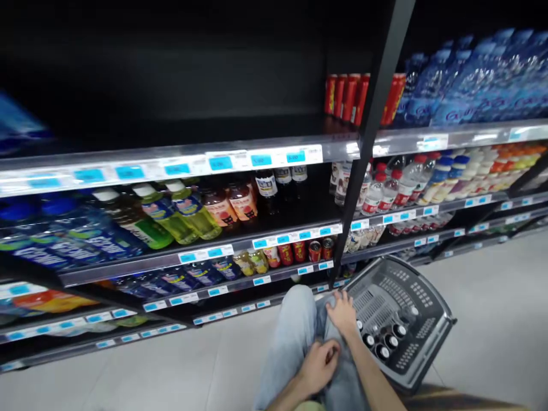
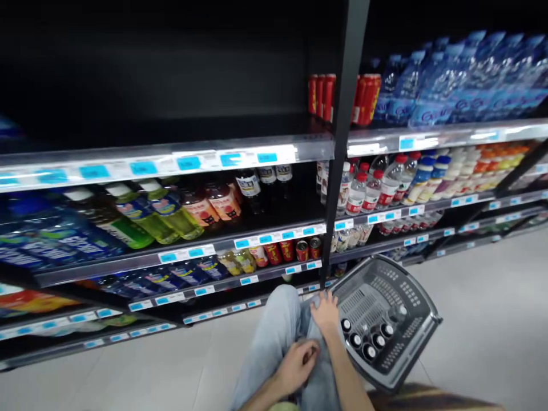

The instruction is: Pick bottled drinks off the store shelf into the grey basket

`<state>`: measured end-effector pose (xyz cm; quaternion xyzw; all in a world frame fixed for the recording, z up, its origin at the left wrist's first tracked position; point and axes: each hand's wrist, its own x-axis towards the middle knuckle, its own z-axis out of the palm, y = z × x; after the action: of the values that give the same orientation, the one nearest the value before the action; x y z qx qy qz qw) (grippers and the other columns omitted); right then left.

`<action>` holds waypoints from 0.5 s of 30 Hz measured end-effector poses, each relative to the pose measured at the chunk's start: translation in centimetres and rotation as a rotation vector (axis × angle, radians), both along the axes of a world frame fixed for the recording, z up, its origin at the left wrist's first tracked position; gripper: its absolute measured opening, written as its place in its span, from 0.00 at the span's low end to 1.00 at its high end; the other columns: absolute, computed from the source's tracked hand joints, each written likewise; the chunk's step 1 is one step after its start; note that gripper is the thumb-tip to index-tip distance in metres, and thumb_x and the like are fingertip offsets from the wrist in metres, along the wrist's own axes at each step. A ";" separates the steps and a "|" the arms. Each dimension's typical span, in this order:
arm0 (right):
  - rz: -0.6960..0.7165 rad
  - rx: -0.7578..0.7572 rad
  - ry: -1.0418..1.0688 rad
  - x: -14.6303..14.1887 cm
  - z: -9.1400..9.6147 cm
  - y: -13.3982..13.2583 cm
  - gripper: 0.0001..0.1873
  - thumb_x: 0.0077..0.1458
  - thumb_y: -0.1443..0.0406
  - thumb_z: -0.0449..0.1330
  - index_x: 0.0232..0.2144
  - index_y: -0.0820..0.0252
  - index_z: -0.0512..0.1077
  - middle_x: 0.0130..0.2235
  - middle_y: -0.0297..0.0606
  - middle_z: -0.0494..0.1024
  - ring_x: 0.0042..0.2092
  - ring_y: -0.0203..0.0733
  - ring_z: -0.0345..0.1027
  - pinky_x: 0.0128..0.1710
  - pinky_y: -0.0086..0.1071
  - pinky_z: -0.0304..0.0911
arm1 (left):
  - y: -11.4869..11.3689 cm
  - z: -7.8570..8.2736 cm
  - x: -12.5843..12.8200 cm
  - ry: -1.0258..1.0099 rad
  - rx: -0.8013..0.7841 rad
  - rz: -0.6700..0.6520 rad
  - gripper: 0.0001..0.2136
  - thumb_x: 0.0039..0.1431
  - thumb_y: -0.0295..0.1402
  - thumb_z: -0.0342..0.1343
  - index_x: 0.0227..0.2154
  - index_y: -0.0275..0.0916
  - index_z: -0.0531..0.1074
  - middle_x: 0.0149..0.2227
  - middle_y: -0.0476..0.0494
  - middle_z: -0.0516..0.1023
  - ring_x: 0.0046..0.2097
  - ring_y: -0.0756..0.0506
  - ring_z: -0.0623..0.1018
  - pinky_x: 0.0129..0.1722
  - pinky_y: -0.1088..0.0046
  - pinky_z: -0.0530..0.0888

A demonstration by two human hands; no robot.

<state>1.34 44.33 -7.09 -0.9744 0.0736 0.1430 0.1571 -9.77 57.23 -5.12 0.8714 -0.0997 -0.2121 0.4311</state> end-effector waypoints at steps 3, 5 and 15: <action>0.007 -0.040 -0.015 -0.2 -0.5 0.6 0.29 0.67 0.55 0.54 0.66 0.56 0.72 0.71 0.51 0.66 0.67 0.64 0.62 0.58 0.50 0.68 | 2.3 4.0 4.1 -0.164 -0.037 0.088 0.09 0.66 0.29 0.53 0.39 0.44 0.79 0.31 0.48 0.80 0.35 0.43 0.80 0.41 0.68 0.76; 0.009 -0.052 -0.033 -0.2 -0.9 0.9 0.29 0.68 0.55 0.54 0.66 0.58 0.73 0.71 0.52 0.67 0.67 0.65 0.62 0.58 0.51 0.68 | 4.3 8.7 8.5 -0.392 -0.086 0.148 0.10 0.68 0.30 0.52 0.41 0.43 0.79 0.39 0.44 0.83 0.42 0.43 0.82 0.46 0.67 0.78; 0.015 -0.057 -0.059 -0.1 -2.1 0.8 0.30 0.68 0.56 0.52 0.67 0.59 0.73 0.72 0.52 0.66 0.67 0.66 0.65 0.57 0.52 0.71 | 12.7 33.3 28.6 -1.085 0.522 0.490 0.20 0.68 0.31 0.54 0.60 0.39 0.75 0.62 0.30 0.74 0.68 0.28 0.68 0.68 0.47 0.66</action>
<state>1.21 45.08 -9.21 -0.9828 0.0656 0.1131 0.1305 18.78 69.91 28.15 0.9283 -0.0469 0.3454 0.1293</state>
